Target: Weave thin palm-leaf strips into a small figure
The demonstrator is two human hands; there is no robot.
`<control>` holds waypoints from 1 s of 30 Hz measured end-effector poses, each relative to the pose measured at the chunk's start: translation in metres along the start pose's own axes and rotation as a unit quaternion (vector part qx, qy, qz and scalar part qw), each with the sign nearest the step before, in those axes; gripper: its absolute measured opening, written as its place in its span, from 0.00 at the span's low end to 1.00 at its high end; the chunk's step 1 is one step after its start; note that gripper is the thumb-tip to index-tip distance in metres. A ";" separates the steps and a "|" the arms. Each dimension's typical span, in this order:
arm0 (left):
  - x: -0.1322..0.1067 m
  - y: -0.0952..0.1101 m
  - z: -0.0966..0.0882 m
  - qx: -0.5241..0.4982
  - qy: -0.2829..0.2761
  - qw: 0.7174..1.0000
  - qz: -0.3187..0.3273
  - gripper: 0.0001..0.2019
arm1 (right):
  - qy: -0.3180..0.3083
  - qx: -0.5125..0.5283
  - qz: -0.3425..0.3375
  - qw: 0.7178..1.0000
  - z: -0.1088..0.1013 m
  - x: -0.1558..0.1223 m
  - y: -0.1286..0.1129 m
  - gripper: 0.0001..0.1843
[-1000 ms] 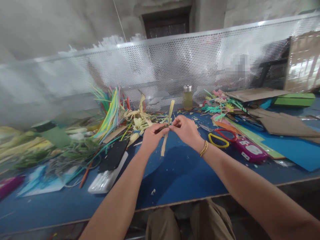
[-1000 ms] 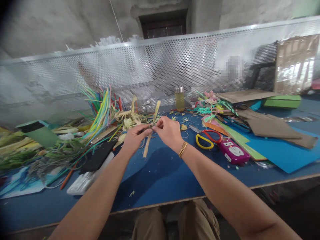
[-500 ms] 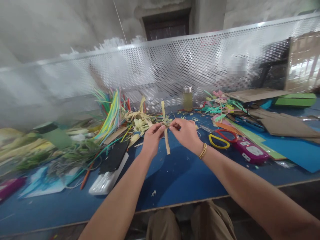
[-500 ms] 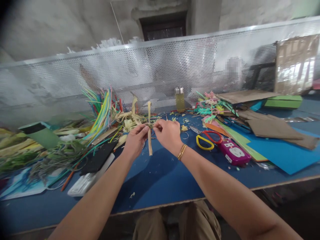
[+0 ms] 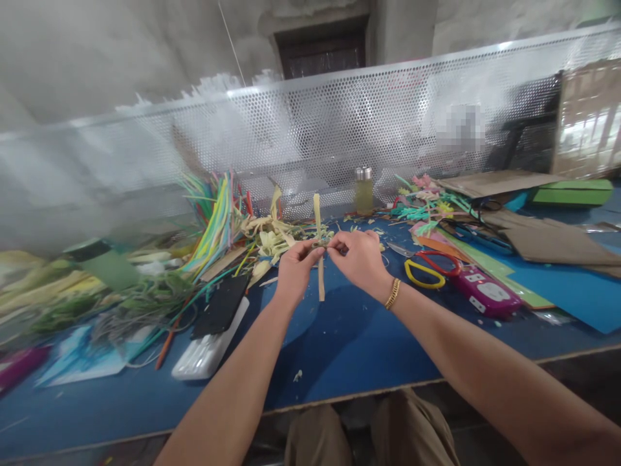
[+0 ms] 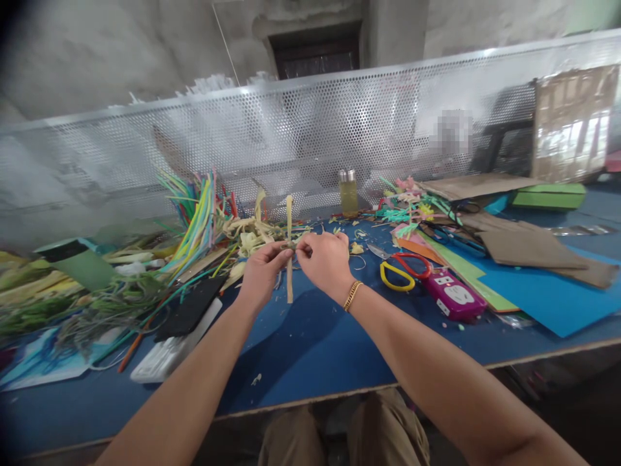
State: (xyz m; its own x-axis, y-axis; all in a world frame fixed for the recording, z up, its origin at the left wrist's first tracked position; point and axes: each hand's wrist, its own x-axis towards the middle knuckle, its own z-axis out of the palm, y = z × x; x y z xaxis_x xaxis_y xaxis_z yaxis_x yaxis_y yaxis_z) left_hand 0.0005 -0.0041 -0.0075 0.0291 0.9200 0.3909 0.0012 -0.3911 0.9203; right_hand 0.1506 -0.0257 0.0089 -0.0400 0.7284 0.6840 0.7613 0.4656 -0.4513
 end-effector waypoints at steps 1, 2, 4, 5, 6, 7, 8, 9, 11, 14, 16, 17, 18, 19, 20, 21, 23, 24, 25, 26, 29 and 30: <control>-0.001 0.001 0.000 0.002 0.000 1.000 0.002 0.14 | 0.001 0.001 0.000 1.000 0.000 0.000 0.000 0.05; -0.001 0.002 0.000 0.004 0.001 1.000 0.003 0.13 | 0.002 0.002 -0.001 1.000 0.000 0.000 0.001 0.04; -0.002 0.004 0.000 0.010 -0.001 1.000 0.001 0.13 | 0.004 0.003 -0.005 1.000 0.000 0.000 0.002 0.04; -0.002 0.004 0.000 0.014 -0.003 1.000 -0.003 0.13 | 0.005 0.002 -0.008 1.000 0.001 0.000 0.002 0.04; -0.002 0.005 0.000 0.018 -0.005 1.000 -0.007 0.13 | 0.006 -0.001 -0.012 1.000 0.001 0.000 0.002 0.04; -0.002 0.005 -0.001 0.020 -0.007 1.000 -0.011 0.12 | 0.006 -0.006 -0.017 1.000 0.001 0.000 0.003 0.04; -0.002 0.005 -0.001 0.020 -0.010 1.000 -0.016 0.12 | 0.005 -0.014 -0.023 1.000 0.001 0.000 0.003 0.04; -0.002 0.004 -0.001 0.017 -0.014 1.000 -0.021 0.12 | 0.004 -0.025 -0.029 0.999 0.001 -0.001 0.004 0.05; -0.002 0.003 -0.002 0.003 -0.017 0.999 -0.035 0.12 | 0.003 -0.051 -0.049 0.997 0.001 -0.001 0.004 0.06; -0.001 0.000 -0.002 -0.041 0.004 0.997 -0.068 0.11 | 0.014 -0.086 -0.098 0.991 0.001 -0.002 0.004 0.06; 0.000 -0.002 -0.001 -0.079 0.024 0.992 -0.093 0.12 | 0.006 -0.093 -0.148 0.985 0.000 -0.001 0.004 0.06; 0.000 -0.003 -0.001 -0.095 0.029 0.990 -0.104 0.12 | -0.005 -0.092 -0.177 0.980 0.000 0.000 0.004 0.07; 0.001 -0.003 -0.001 -0.107 0.032 0.987 -0.113 0.13 | -0.021 -0.093 -0.206 0.974 0.000 0.000 0.005 0.08; 0.001 -0.003 -0.001 -0.114 0.035 0.986 -0.120 0.13 | -0.036 -0.098 -0.232 0.967 0.000 0.001 0.005 0.10; 0.002 -0.003 -0.002 -0.116 0.037 0.985 -0.125 0.14 | -0.049 -0.105 -0.253 0.961 0.000 0.002 0.006 0.10; 0.002 -0.003 -0.002 -0.115 0.039 0.984 -0.129 0.14 | -0.056 -0.115 -0.269 0.955 0.000 0.003 0.007 0.10; 0.003 -0.002 -0.003 -0.108 0.039 0.984 -0.133 0.14 | -0.059 -0.136 -0.294 0.944 0.000 0.004 0.007 0.10; 0.003 -0.001 -0.004 -0.104 0.039 0.984 -0.136 0.14 | -0.058 -0.144 -0.306 0.939 -0.001 0.004 0.007 0.10; 0.003 -0.001 -0.004 -0.102 0.039 0.984 -0.139 0.14 | -0.056 -0.150 -0.320 0.934 -0.001 0.004 0.007 0.10; 0.003 0.000 -0.005 -0.101 0.041 0.984 -0.142 0.14 | -0.056 -0.155 -0.333 0.928 -0.001 0.004 0.006 0.09; 0.003 0.002 -0.005 -0.102 0.044 0.982 -0.150 0.13 | -0.056 -0.164 -0.353 0.919 -0.001 0.003 0.005 0.10; 0.002 0.003 -0.005 -0.103 0.042 0.982 -0.153 0.12 | -0.054 -0.164 -0.353 0.920 0.000 0.003 0.005 0.11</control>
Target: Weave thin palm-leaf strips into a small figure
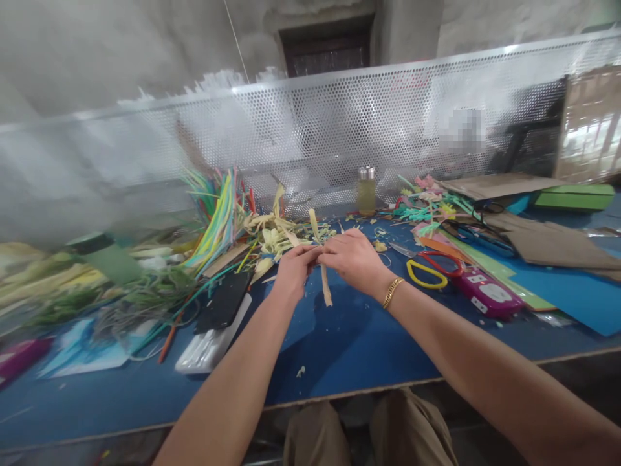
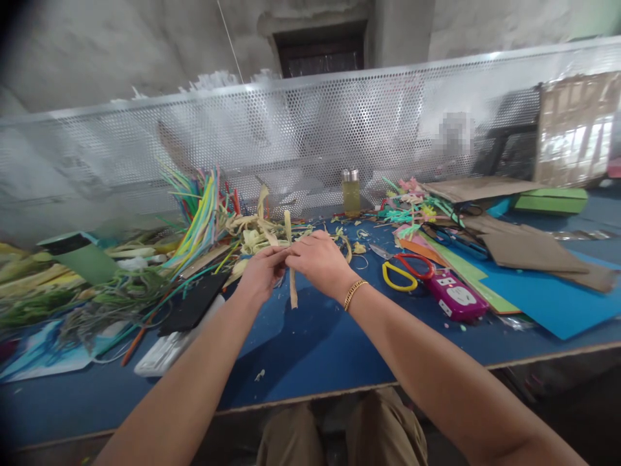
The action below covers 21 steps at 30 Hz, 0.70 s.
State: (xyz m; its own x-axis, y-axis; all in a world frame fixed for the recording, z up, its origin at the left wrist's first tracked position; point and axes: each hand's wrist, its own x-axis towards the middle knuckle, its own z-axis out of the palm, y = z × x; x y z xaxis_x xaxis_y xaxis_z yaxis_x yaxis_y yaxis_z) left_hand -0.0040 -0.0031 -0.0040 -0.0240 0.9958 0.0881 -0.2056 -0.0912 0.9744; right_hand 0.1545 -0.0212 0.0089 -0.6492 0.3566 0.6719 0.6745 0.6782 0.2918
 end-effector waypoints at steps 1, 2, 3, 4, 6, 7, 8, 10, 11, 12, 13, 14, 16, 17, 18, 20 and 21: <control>0.000 0.001 0.000 -0.002 -0.003 1.000 -0.003 0.12 | 0.005 0.002 0.005 1.000 0.001 0.000 0.000 0.12; -0.001 0.001 0.000 -0.005 -0.007 1.000 -0.006 0.13 | 0.011 0.008 0.012 1.000 0.002 -0.001 0.000 0.12; -0.001 0.001 0.000 -0.008 -0.011 1.000 -0.006 0.13 | 0.018 0.017 0.020 0.999 0.003 -0.001 0.000 0.13; -0.001 0.002 0.000 -0.011 -0.015 1.000 -0.003 0.13 | 0.025 0.029 0.029 0.999 0.004 -0.001 0.000 0.13; -0.002 0.003 0.000 -0.012 -0.018 1.000 0.009 0.14 | 0.041 0.053 0.044 0.997 0.005 -0.002 0.001 0.13; -0.002 0.003 0.000 -0.008 -0.019 1.000 0.015 0.14 | 0.050 0.063 0.052 0.995 0.006 -0.002 0.001 0.13; -0.002 0.004 0.000 -0.001 -0.019 1.000 0.021 0.14 | 0.058 0.070 0.060 0.994 0.006 -0.002 0.000 0.13; -0.002 0.005 0.000 0.015 -0.018 0.999 0.030 0.14 | 0.067 0.083 0.075 0.991 0.005 -0.002 0.000 0.14; -0.002 0.005 0.000 0.023 -0.017 0.999 0.036 0.14 | 0.066 0.092 0.083 0.990 0.005 -0.002 -0.001 0.13; -0.002 0.006 0.000 0.031 -0.015 0.999 0.042 0.14 | 0.066 0.104 0.094 0.988 0.004 -0.002 -0.001 0.13; -0.003 0.006 -0.001 0.038 -0.015 0.998 0.048 0.14 | 0.067 0.118 0.108 0.985 0.004 -0.002 -0.001 0.13; -0.003 0.006 -0.001 0.046 -0.017 0.997 0.053 0.14 | 0.072 0.134 0.128 0.980 0.005 -0.002 -0.001 0.12; -0.003 0.005 -0.002 0.064 -0.027 0.996 0.057 0.15 | 0.086 0.177 0.184 0.963 0.007 -0.003 0.000 0.11; -0.003 0.004 -0.002 0.073 -0.034 0.995 0.059 0.15 | 0.093 0.206 0.217 0.950 0.009 -0.004 0.001 0.10; -0.002 0.003 -0.003 0.078 -0.042 0.994 0.062 0.16 | 0.098 0.238 0.250 0.933 0.011 -0.004 0.002 0.09; -0.002 0.002 -0.003 0.081 -0.062 0.992 0.076 0.16 | 0.108 0.303 0.301 0.898 0.016 -0.005 0.005 0.08; -0.001 0.001 -0.004 0.080 -0.073 0.991 0.085 0.16 | 0.119 0.324 0.316 0.884 0.018 -0.005 0.006 0.08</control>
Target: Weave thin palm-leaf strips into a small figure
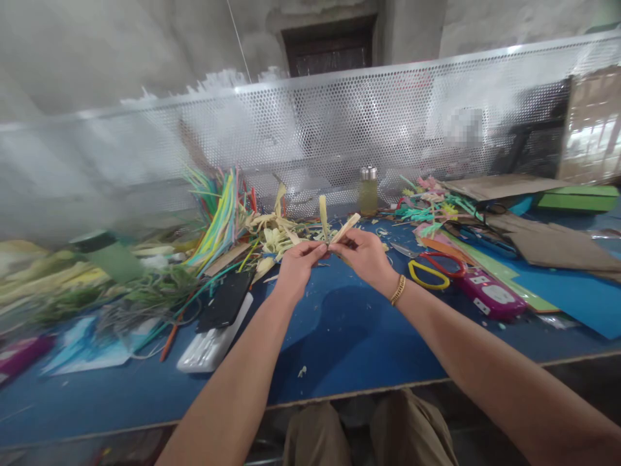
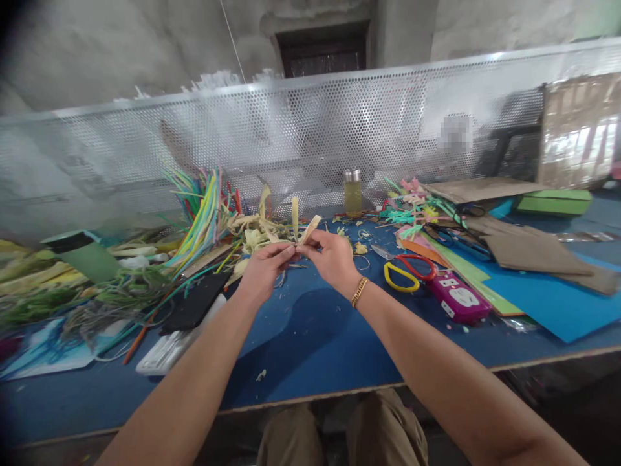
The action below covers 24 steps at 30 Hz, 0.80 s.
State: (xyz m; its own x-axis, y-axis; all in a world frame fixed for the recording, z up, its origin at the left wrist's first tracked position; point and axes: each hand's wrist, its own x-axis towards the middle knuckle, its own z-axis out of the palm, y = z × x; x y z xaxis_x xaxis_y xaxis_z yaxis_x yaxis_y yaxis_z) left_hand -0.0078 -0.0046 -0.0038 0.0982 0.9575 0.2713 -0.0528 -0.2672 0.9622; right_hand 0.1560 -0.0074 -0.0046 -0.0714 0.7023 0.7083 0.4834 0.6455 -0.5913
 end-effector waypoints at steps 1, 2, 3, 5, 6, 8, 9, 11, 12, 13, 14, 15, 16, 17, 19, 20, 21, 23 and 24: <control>0.000 0.000 0.000 0.000 -0.009 1.000 0.008 0.16 | 0.010 0.016 0.005 1.000 0.001 0.001 0.002 0.08; 0.000 0.000 -0.001 0.000 -0.015 1.000 0.014 0.15 | 0.020 0.025 0.004 0.999 0.001 0.002 0.003 0.08; 0.001 0.000 -0.001 0.003 -0.019 1.000 0.017 0.14 | 0.028 0.032 0.002 0.999 0.002 0.002 0.004 0.08; 0.001 0.002 -0.003 0.010 -0.025 1.000 0.015 0.14 | 0.019 0.060 0.017 0.998 0.004 0.003 0.005 0.07; 0.001 0.003 -0.005 0.013 -0.029 0.999 0.013 0.14 | 0.002 0.087 0.034 0.996 0.006 0.003 0.006 0.07; 0.001 0.005 -0.007 0.021 -0.034 0.999 0.013 0.14 | -0.033 0.149 0.073 0.986 0.010 0.002 0.006 0.07; 0.001 0.006 -0.007 0.028 -0.036 0.999 0.017 0.14 | -0.043 0.174 0.087 0.980 0.012 0.001 0.007 0.07; 0.001 0.007 -0.007 0.041 -0.038 0.998 0.025 0.14 | -0.043 0.200 0.106 0.973 0.015 0.000 0.009 0.09; 0.000 0.007 -0.006 0.044 -0.039 0.998 0.028 0.14 | -0.037 0.204 0.111 0.972 0.017 -0.001 0.010 0.10; 0.000 0.007 -0.005 0.044 -0.039 0.998 0.030 0.15 | -0.030 0.205 0.113 0.972 0.018 -0.001 0.010 0.10; -0.001 0.007 -0.004 0.041 -0.035 0.998 0.031 0.15 | -0.022 0.207 0.113 0.972 0.019 -0.002 0.011 0.10; -0.001 0.006 -0.003 0.038 -0.029 0.998 0.033 0.16 | -0.014 0.211 0.111 0.971 0.020 -0.002 0.011 0.11; -0.002 0.006 -0.001 0.035 -0.021 0.999 0.034 0.16 | -0.006 0.214 0.108 0.971 0.021 -0.002 0.012 0.11; -0.002 0.005 -0.001 0.034 -0.013 0.999 0.033 0.15 | -0.001 0.216 0.106 0.970 0.022 -0.003 0.011 0.11; -0.001 0.004 0.000 0.033 0.001 0.999 0.024 0.15 | -0.002 0.216 0.106 0.971 0.022 -0.003 0.010 0.10; 0.000 0.004 -0.001 0.031 0.007 0.999 0.018 0.14 | -0.007 0.215 0.106 0.971 0.022 -0.003 0.009 0.10; 0.000 0.003 -0.001 0.029 0.012 0.999 0.012 0.14 | -0.014 0.214 0.106 0.971 0.022 -0.003 0.008 0.09; 0.002 0.002 -0.003 0.023 0.021 0.999 0.006 0.13 | -0.021 0.210 0.103 0.972 0.021 -0.003 0.005 0.08; 0.003 0.001 -0.004 0.023 0.022 0.999 0.005 0.13 | -0.021 0.204 0.102 0.973 0.021 -0.003 0.004 0.08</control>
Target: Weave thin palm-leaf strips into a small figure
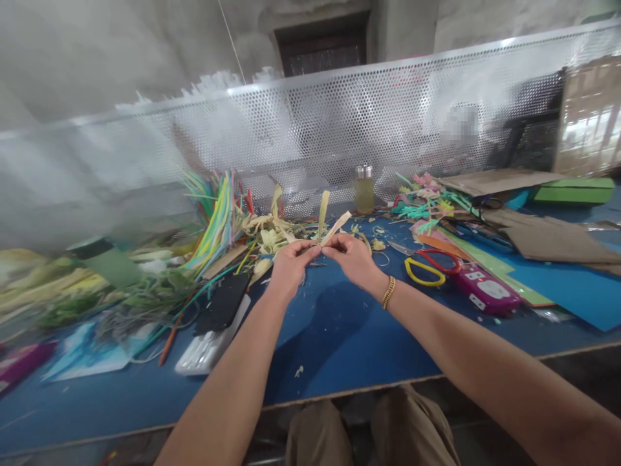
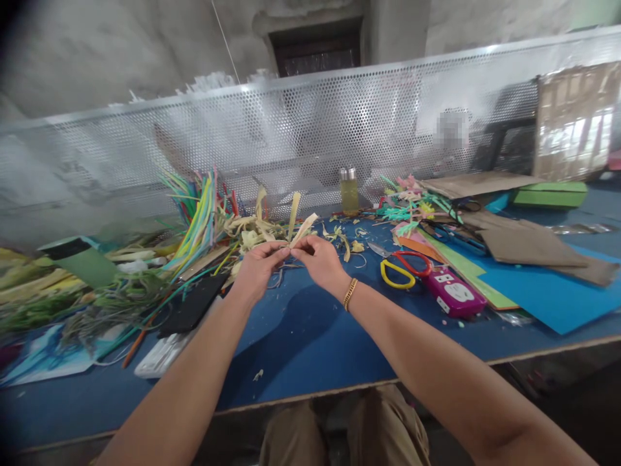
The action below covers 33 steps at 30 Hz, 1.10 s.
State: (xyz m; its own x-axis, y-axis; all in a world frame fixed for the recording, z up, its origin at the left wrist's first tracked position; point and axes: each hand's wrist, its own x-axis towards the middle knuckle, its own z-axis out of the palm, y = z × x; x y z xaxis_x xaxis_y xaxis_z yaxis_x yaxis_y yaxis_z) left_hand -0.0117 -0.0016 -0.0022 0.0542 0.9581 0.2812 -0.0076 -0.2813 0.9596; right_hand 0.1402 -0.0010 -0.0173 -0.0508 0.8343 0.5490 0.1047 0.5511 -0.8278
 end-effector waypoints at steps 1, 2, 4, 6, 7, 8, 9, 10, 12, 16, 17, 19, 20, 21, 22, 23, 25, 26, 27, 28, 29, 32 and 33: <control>0.001 -0.001 -0.001 0.002 -0.001 1.000 0.000 0.13 | 0.001 -0.007 -0.002 1.000 0.000 0.000 -0.001 0.08; 0.001 -0.001 -0.001 0.006 -0.004 1.000 0.000 0.12 | 0.003 -0.015 -0.003 1.000 -0.001 -0.001 -0.002 0.08; 0.001 -0.001 -0.002 0.016 -0.014 1.000 0.001 0.13 | 0.005 -0.037 -0.004 0.999 -0.002 -0.001 -0.003 0.08; 0.001 -0.001 -0.002 0.026 -0.022 0.999 0.004 0.13 | -0.006 -0.068 -0.007 0.998 -0.005 0.000 -0.004 0.09; 0.001 -0.001 -0.002 0.032 -0.023 0.999 0.007 0.13 | -0.018 -0.090 -0.011 0.996 -0.007 0.000 -0.004 0.10; 0.002 0.000 -0.002 0.042 -0.023 0.999 0.012 0.13 | -0.030 -0.118 -0.015 0.992 -0.008 0.001 -0.003 0.10; 0.002 0.000 -0.003 0.057 -0.022 0.998 0.023 0.13 | -0.042 -0.145 -0.019 0.988 -0.010 0.002 -0.003 0.11; 0.003 0.000 -0.004 0.078 -0.020 0.996 0.042 0.12 | -0.051 -0.170 -0.022 0.984 -0.011 0.003 -0.002 0.12; 0.005 0.002 -0.007 0.138 -0.017 0.985 0.102 0.10 | -0.060 -0.204 -0.027 0.977 -0.013 0.004 -0.001 0.11; 0.008 0.005 -0.013 0.290 0.005 0.926 0.241 0.06 | -0.052 -0.197 -0.046 0.978 -0.013 0.005 0.002 0.08; 0.008 0.006 -0.013 0.319 0.018 0.910 0.263 0.06 | -0.045 -0.190 -0.051 0.979 -0.013 0.005 0.002 0.08; 0.006 0.007 -0.012 0.350 0.040 0.891 0.286 0.06 | -0.026 -0.175 -0.055 0.983 -0.012 0.005 0.003 0.07; 0.005 0.008 -0.011 0.349 0.045 0.891 0.288 0.06 | -0.017 -0.163 -0.056 0.985 -0.012 0.004 0.003 0.07; 0.003 0.008 -0.008 0.337 0.046 0.897 0.282 0.07 | -0.009 -0.146 -0.056 0.988 -0.011 0.004 0.003 0.07; 0.002 0.008 -0.006 0.315 0.043 0.909 0.269 0.07 | -0.002 -0.125 -0.056 0.991 -0.010 0.003 0.003 0.08; 0.000 0.007 -0.002 0.282 0.041 0.925 0.250 0.07 | 0.005 -0.101 -0.055 0.993 -0.008 0.003 0.003 0.08; -0.002 0.005 0.004 0.195 0.037 0.961 0.191 0.07 | 0.021 -0.053 -0.046 0.997 -0.005 0.002 0.004 0.08; -0.003 0.004 0.007 0.149 0.033 0.976 0.154 0.08 | 0.029 -0.030 -0.035 0.999 -0.003 0.001 0.004 0.09; -0.004 0.002 0.010 0.108 0.024 0.987 0.118 0.09 | 0.034 -0.004 -0.021 0.999 -0.002 0.000 0.004 0.09; -0.005 0.000 0.013 0.078 0.010 0.993 0.090 0.09 | 0.038 0.024 -0.005 0.999 0.000 0.000 0.004 0.10; -0.006 -0.001 0.014 0.061 -0.005 0.995 0.073 0.09 | 0.041 0.055 0.010 0.998 0.002 -0.001 0.005 0.10; -0.007 -0.003 0.017 0.074 -0.033 0.993 0.083 0.10 | 0.050 0.129 0.045 0.989 0.006 -0.001 0.006 0.11; -0.008 -0.003 0.017 0.089 -0.034 0.991 0.095 0.11 | 0.053 0.139 0.054 0.987 0.007 -0.001 0.006 0.12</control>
State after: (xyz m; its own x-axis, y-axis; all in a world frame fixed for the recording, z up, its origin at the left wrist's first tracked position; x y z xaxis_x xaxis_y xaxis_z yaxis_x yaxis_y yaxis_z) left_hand 0.0050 -0.0093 -0.0073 0.1356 0.8826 0.4502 0.1511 -0.4675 0.8710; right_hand 0.1336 0.0013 -0.0241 0.0520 0.8904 0.4521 -0.1739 0.4539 -0.8739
